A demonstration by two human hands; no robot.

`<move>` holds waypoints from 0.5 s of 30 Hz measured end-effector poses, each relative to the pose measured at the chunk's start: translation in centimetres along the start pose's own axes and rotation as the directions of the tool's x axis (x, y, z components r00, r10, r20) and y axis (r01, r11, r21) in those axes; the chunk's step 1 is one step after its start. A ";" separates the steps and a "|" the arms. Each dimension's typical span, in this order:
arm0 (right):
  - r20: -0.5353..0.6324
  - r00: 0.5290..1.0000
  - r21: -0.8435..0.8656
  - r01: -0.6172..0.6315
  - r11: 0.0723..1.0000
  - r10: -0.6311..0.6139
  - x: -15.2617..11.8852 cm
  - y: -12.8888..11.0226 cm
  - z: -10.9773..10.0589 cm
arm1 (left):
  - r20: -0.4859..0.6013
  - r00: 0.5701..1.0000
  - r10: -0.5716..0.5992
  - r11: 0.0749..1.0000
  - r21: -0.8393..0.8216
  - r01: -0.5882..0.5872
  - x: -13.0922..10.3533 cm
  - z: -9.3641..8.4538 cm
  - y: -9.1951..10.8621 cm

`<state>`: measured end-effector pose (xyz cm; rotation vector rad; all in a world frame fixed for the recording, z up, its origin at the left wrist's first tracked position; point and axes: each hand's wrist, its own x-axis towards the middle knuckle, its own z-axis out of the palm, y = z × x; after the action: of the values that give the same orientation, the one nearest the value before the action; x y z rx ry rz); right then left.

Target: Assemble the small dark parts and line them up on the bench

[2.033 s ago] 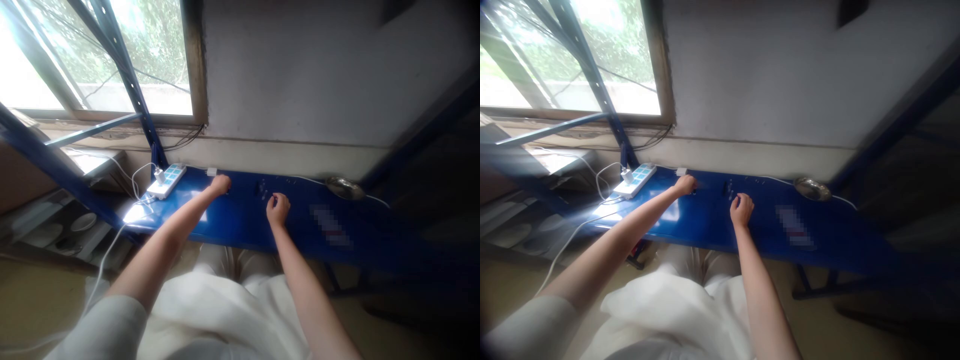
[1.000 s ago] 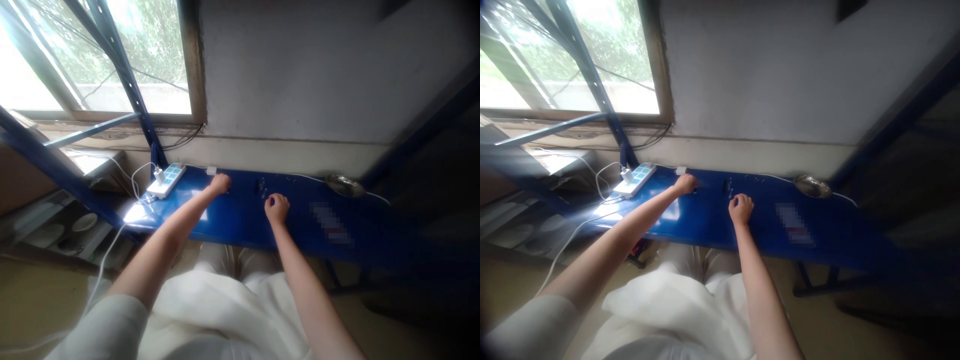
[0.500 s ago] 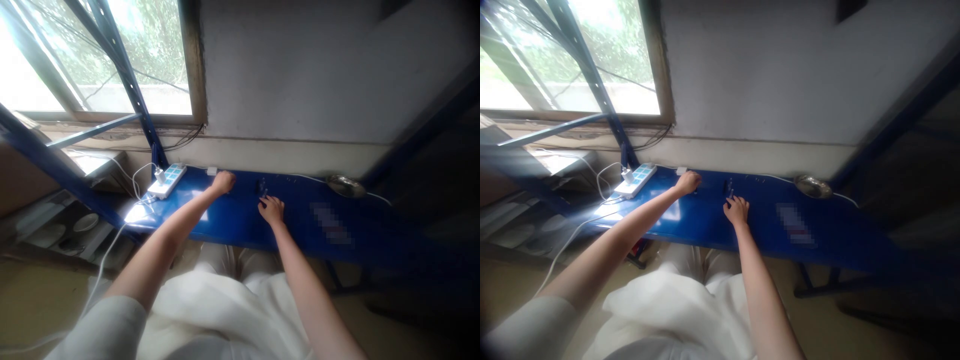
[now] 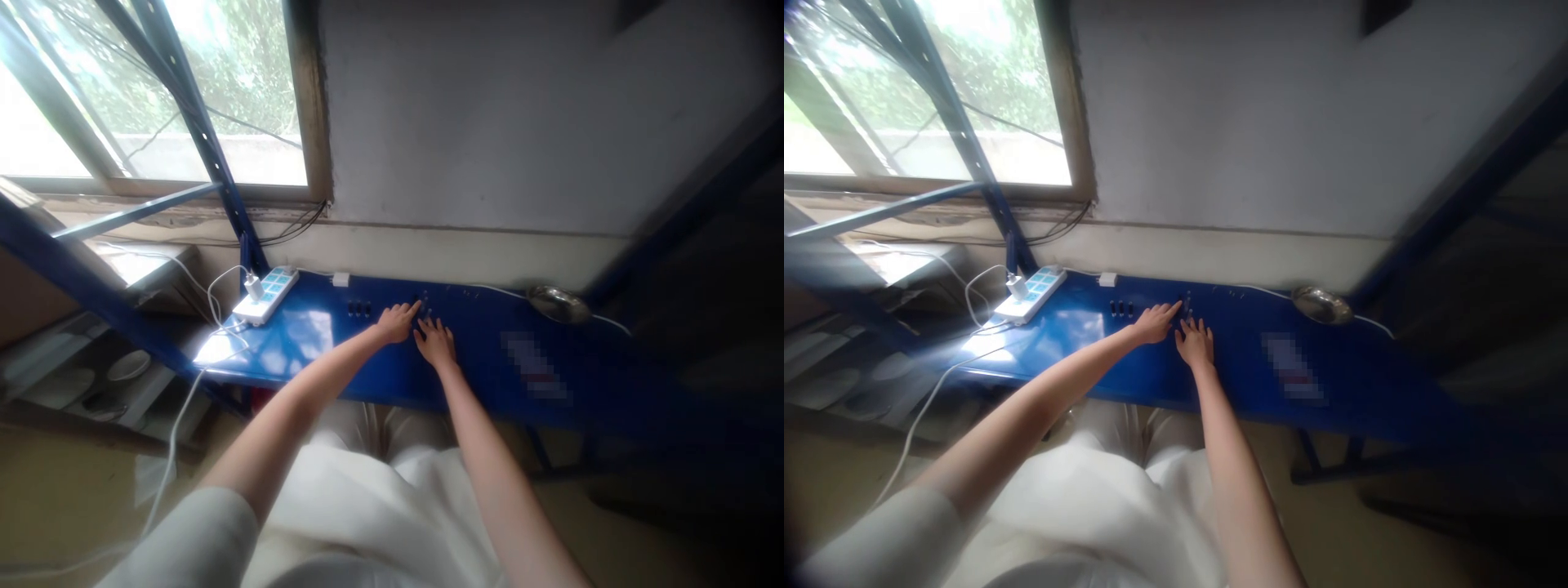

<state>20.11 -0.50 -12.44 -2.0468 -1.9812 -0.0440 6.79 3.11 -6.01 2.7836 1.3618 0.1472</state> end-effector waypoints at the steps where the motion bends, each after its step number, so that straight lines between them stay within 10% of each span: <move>1: -0.019 1.000 0.007 0.007 1.000 -0.007 0.0 0.1 0.1 | 0.002 1.000 -0.013 1.000 -0.006 0.013 0.2 0.1 0.2; 15: -0.291 0.957 0.179 0.060 0.982 -0.006 -0.1 0.5 0.2 | -0.128 0.990 -0.056 0.998 -0.014 0.054 1.3 1.0 0.5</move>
<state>20.53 -0.58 -12.74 -1.7764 -1.7680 -0.1515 8.07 3.88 -6.83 2.7681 1.4587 0.3359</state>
